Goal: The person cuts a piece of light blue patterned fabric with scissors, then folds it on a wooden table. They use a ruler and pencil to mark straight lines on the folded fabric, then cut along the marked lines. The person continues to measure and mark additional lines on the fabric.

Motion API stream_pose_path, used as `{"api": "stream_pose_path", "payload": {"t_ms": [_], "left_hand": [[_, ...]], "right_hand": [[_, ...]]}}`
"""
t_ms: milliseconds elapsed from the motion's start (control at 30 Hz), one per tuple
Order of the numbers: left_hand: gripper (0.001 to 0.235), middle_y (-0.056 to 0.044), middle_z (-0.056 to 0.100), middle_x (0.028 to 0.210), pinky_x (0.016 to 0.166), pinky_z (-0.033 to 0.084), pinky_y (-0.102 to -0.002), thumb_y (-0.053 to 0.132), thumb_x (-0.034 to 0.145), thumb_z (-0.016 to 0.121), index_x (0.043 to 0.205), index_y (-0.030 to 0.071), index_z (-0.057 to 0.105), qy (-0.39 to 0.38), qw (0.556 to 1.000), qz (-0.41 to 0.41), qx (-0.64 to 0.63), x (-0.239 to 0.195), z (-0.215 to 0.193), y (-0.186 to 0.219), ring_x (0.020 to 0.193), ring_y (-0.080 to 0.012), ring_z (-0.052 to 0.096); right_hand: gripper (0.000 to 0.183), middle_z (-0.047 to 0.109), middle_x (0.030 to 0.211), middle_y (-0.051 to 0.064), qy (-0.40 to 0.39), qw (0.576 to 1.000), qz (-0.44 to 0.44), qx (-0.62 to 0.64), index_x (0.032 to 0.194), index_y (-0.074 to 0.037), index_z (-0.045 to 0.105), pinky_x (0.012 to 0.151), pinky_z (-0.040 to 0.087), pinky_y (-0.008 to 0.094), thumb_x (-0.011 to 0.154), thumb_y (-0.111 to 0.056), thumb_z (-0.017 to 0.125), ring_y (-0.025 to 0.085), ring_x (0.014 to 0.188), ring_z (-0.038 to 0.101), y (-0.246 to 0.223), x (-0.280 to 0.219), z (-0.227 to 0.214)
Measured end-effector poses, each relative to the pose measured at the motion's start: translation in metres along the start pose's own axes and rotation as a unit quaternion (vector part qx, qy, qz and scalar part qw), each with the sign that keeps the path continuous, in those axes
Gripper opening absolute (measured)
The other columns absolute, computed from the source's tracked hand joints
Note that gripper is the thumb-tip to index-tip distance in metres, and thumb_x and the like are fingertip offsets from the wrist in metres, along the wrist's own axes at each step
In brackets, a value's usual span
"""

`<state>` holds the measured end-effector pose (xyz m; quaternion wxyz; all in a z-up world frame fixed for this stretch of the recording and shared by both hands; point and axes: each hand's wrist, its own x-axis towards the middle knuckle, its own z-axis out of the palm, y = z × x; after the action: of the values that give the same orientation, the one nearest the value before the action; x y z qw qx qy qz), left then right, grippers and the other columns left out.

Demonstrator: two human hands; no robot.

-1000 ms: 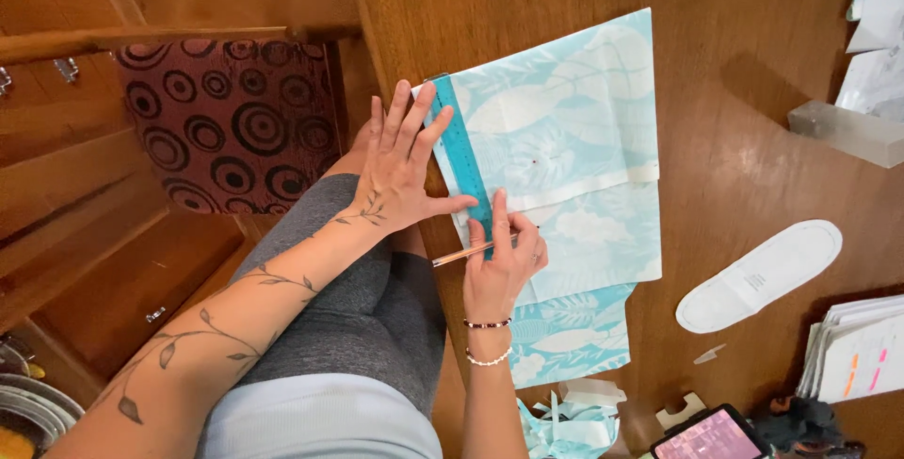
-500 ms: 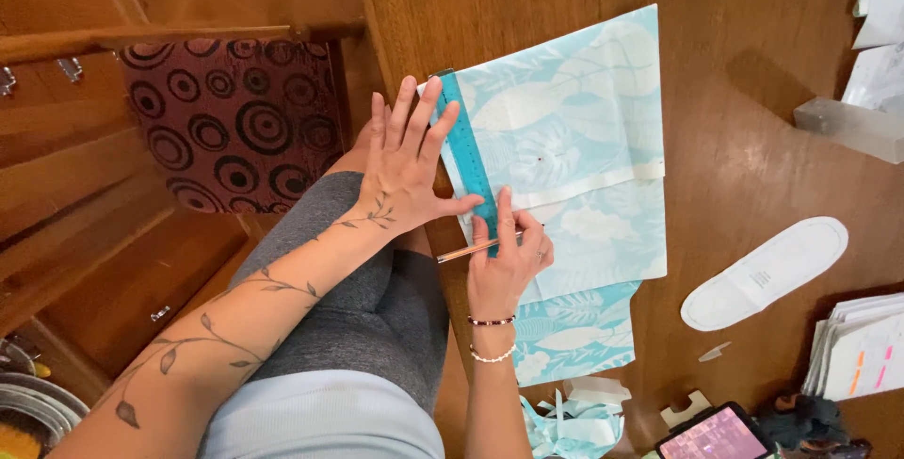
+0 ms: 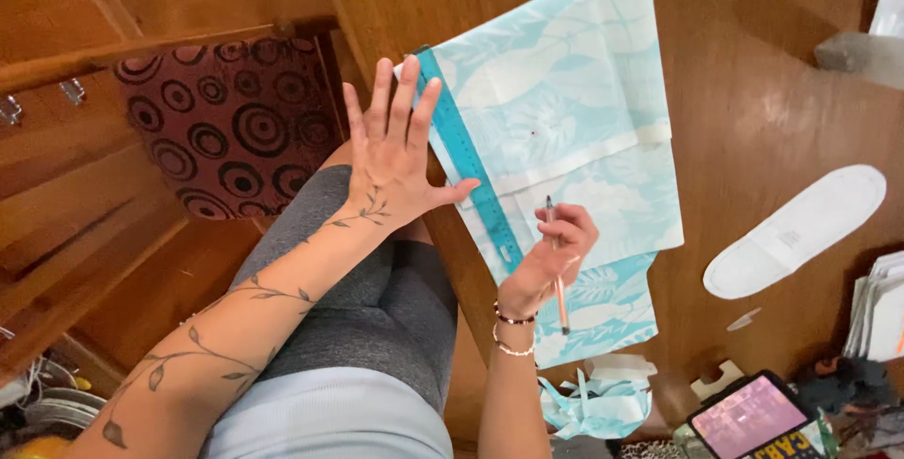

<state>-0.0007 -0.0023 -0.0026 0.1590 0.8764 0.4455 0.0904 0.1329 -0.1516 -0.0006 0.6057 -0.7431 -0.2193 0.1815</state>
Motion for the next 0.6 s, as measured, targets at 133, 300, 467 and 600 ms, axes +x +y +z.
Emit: {"api": "stream_pose_path", "payload": {"t_ms": [133, 300, 467, 600], "left_hand": [[0.124, -0.023, 0.023, 0.164, 0.116, 0.007, -0.076, 0.069, 0.068, 0.090, 0.157, 0.003, 0.034, -0.014, 1.000, -0.005, -0.001, 0.000, -0.002, 0.001, 0.152, -0.0463, 0.015], [0.124, -0.025, 0.021, 0.164, 0.116, 0.007, -0.076, 0.067, 0.069, 0.093, 0.157, 0.001, 0.035, -0.021, 1.000, -0.005, -0.019, 0.000, -0.003, 0.002, 0.152, -0.0472, 0.012], [0.126, -0.026, 0.019, 0.164, 0.116, 0.008, -0.076, 0.064, 0.069, 0.096, 0.158, 0.000, 0.034, -0.038, 0.999, -0.006, -0.019, -0.001, -0.004, 0.003, 0.151, -0.0483, 0.011], [0.131, -0.016, 0.011, 0.168, 0.125, 0.014, -0.074, 0.092, 0.083, 0.082, 0.162, 0.009, 0.020, -0.101, 0.993, -0.030, 0.049, -0.006, -0.002, -0.001, 0.158, -0.0415, 0.008]], "right_hand": [[0.021, 0.051, 0.109, 0.018, -0.035, 0.999, 0.015, 0.030, 0.094, -0.002, 0.050, 0.086, 0.055, 0.035, 0.099, -0.018, 0.062, 0.021, 0.091, 0.063, -0.013, 0.003, 0.009], [0.019, 0.056, 0.095, 0.018, -0.021, 0.999, 0.042, 0.019, 0.087, 0.000, 0.049, 0.069, 0.056, 0.028, 0.091, 0.004, 0.067, 0.019, 0.076, 0.063, -0.007, -0.005, 0.021], [0.017, 0.057, 0.089, 0.019, -0.027, 0.998, 0.045, 0.019, 0.086, 0.005, 0.053, 0.065, 0.059, 0.027, 0.087, 0.007, 0.070, 0.020, 0.072, 0.063, -0.007, -0.002, 0.026], [0.006, 0.059, 0.091, 0.013, -0.072, 0.996, 0.010, -0.051, 0.090, -0.003, 0.058, 0.072, 0.053, 0.030, 0.091, -0.002, 0.064, 0.021, 0.082, 0.061, -0.016, 0.005, 0.031]]}}
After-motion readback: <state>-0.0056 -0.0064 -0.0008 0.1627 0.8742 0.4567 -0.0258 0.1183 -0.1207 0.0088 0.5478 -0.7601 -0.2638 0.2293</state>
